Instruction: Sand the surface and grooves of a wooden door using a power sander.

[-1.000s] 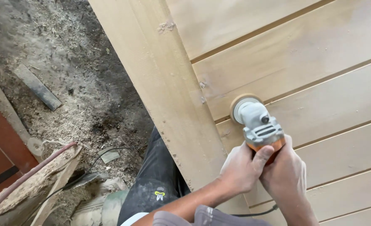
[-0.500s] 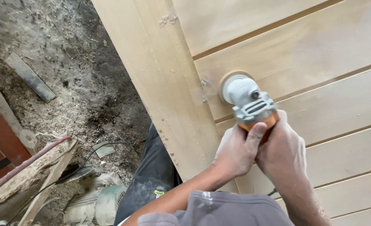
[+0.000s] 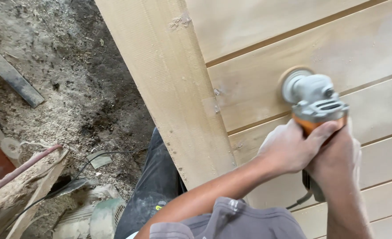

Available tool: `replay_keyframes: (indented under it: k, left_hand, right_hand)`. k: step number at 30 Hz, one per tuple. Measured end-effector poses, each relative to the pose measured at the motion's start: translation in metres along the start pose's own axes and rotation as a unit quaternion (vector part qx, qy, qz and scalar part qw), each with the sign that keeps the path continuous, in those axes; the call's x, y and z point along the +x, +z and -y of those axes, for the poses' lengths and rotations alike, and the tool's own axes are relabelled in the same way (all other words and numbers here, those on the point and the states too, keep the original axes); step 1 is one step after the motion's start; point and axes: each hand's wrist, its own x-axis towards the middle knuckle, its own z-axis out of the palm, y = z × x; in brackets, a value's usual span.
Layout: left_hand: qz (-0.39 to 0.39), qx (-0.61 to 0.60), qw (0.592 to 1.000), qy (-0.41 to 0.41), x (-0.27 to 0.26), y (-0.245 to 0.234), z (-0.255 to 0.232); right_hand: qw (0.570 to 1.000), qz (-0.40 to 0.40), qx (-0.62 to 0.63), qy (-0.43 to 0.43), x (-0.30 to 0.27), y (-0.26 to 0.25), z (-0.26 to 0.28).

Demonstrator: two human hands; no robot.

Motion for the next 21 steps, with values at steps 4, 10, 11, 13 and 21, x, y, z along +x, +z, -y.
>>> replay_keyframes:
  k: [4,10,11,13,21]
  left_hand:
    - [0.032,0.053,0.998,-0.02,0.012,-0.001,-0.017]
    - [-0.002,-0.003,1.0,0.022,-0.03,-0.016,0.014]
    - [-0.007,-0.007,1.0,0.013,-0.041,-0.02,0.021]
    - [-0.015,-0.013,1.0,-0.005,-0.061,-0.02,0.035]
    - [-0.044,0.004,0.998,-0.04,-0.039,-0.016,0.015]
  right_hand:
    - [0.998,-0.026,0.057,-0.005,0.008,-0.005,0.004]
    - [1.0,-0.001,0.006,0.003,-0.02,0.009,0.016]
    - [1.0,0.024,-0.009,0.001,-0.025,0.013,0.021]
    - [0.998,0.058,-0.026,0.001,-0.038,0.018,0.027]
    - [0.998,0.04,-0.041,-0.01,-0.025,0.016,0.008]
